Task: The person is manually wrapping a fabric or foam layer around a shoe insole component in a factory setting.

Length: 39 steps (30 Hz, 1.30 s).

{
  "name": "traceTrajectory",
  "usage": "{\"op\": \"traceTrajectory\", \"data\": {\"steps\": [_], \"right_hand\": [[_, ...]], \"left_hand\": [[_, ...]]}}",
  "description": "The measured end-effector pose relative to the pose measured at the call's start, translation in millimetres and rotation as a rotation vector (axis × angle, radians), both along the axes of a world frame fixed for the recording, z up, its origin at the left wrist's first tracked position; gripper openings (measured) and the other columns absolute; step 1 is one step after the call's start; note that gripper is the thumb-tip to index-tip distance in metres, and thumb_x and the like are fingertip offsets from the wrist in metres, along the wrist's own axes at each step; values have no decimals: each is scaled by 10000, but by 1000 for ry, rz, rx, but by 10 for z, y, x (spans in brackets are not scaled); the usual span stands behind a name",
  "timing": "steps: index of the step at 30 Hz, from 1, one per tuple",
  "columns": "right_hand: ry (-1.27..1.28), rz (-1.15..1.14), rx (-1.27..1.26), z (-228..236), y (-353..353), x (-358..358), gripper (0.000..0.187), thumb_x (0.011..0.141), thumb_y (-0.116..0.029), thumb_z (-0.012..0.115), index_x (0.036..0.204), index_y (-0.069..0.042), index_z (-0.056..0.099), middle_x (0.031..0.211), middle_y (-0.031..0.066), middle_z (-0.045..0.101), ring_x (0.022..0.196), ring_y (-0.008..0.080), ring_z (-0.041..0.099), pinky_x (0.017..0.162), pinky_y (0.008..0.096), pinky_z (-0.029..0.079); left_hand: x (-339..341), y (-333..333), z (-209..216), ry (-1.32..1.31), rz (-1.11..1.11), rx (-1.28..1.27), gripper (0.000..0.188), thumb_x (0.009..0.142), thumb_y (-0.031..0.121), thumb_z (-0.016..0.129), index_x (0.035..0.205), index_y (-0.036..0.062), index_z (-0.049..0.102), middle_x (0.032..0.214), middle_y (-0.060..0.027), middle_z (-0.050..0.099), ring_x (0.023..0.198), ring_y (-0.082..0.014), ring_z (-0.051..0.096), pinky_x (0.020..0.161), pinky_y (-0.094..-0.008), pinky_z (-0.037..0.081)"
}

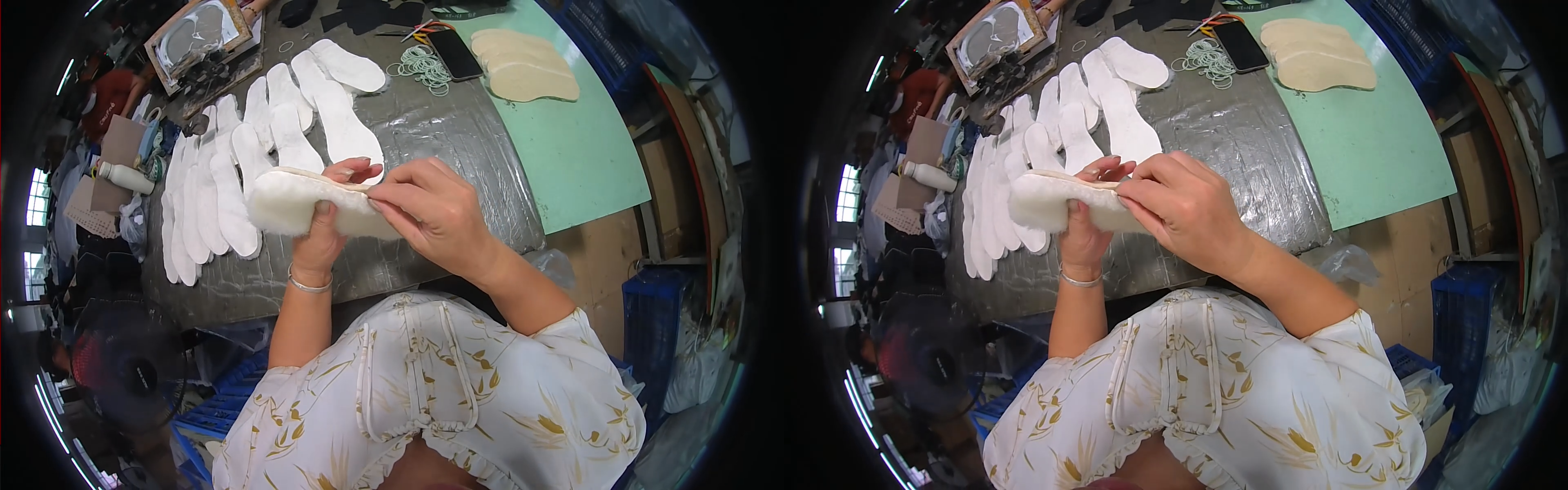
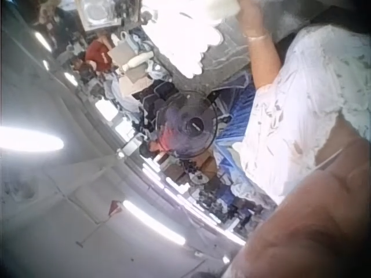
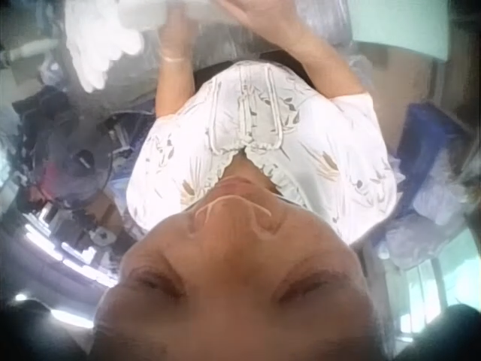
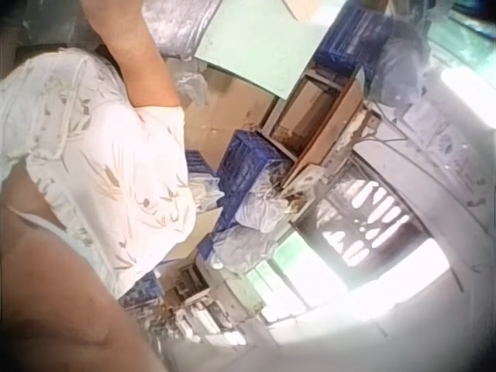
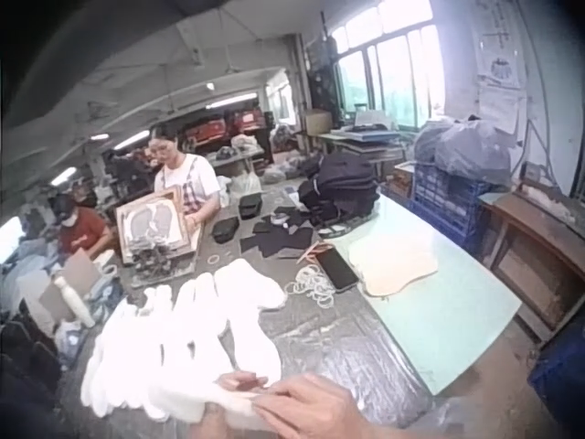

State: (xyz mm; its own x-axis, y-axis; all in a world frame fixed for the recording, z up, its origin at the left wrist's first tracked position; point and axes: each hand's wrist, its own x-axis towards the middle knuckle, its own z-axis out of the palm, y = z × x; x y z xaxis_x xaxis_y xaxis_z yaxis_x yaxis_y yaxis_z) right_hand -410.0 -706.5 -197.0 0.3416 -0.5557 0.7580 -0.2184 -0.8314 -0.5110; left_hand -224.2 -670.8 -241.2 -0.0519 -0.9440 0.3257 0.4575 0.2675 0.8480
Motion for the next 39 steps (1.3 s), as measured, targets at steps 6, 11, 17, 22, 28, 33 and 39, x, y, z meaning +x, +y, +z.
{"op": "traceTrajectory", "data": {"steps": [6,11,17,22,28,33,39], "right_hand": [[81,64,98,55,3,-43,125,754,-103,765,833,-67,675,889,41,625,805,234,613,688,344,517],[120,119,215,49,-12,-35,122,752,-99,753,794,-62,644,886,50,597,837,250,607,721,368,501],[63,-121,-143,-160,-13,151,158,718,-57,724,807,-72,595,914,61,623,826,256,617,732,379,468],[-220,130,417,129,-225,-108,554,814,-96,790,1303,13,554,1113,129,678,905,156,662,779,294,540],[81,139,-109,554,-368,67,306,781,-52,742,1083,-85,701,1044,80,679,888,259,658,732,346,554],[72,58,-266,451,-493,56,268,728,-27,754,986,-72,694,993,66,695,833,249,667,702,344,534],[68,-46,-347,386,-475,77,265,726,-6,751,973,-53,667,931,69,683,804,246,649,684,341,486]], "left_hand": [[17,19,-42,-98,30,5,522,919,461,676,1218,46,574,1324,-186,547,1227,-348,558,1027,-470,473],[-61,65,46,-148,29,26,443,959,400,643,1179,23,570,1222,-170,613,1168,-277,590,997,-393,482],[-205,-7,15,-65,177,63,300,1022,230,554,1235,20,542,1155,-118,619,1106,-207,582,975,-366,475],[-90,-15,131,-319,154,15,274,989,99,587,1243,-3,573,1158,-90,651,1101,-191,614,990,-359,480],[-131,-78,165,-377,145,-43,359,947,52,638,1294,9,559,1187,-76,648,1120,-180,610,950,-330,507],[-72,-191,245,-483,25,50,368,943,122,663,1284,21,565,1144,-64,654,1061,-152,620,896,-312,520],[-103,-248,237,-427,-27,67,388,933,199,688,1260,21,577,1120,-55,654,999,-136,622,862,-308,524]]}}
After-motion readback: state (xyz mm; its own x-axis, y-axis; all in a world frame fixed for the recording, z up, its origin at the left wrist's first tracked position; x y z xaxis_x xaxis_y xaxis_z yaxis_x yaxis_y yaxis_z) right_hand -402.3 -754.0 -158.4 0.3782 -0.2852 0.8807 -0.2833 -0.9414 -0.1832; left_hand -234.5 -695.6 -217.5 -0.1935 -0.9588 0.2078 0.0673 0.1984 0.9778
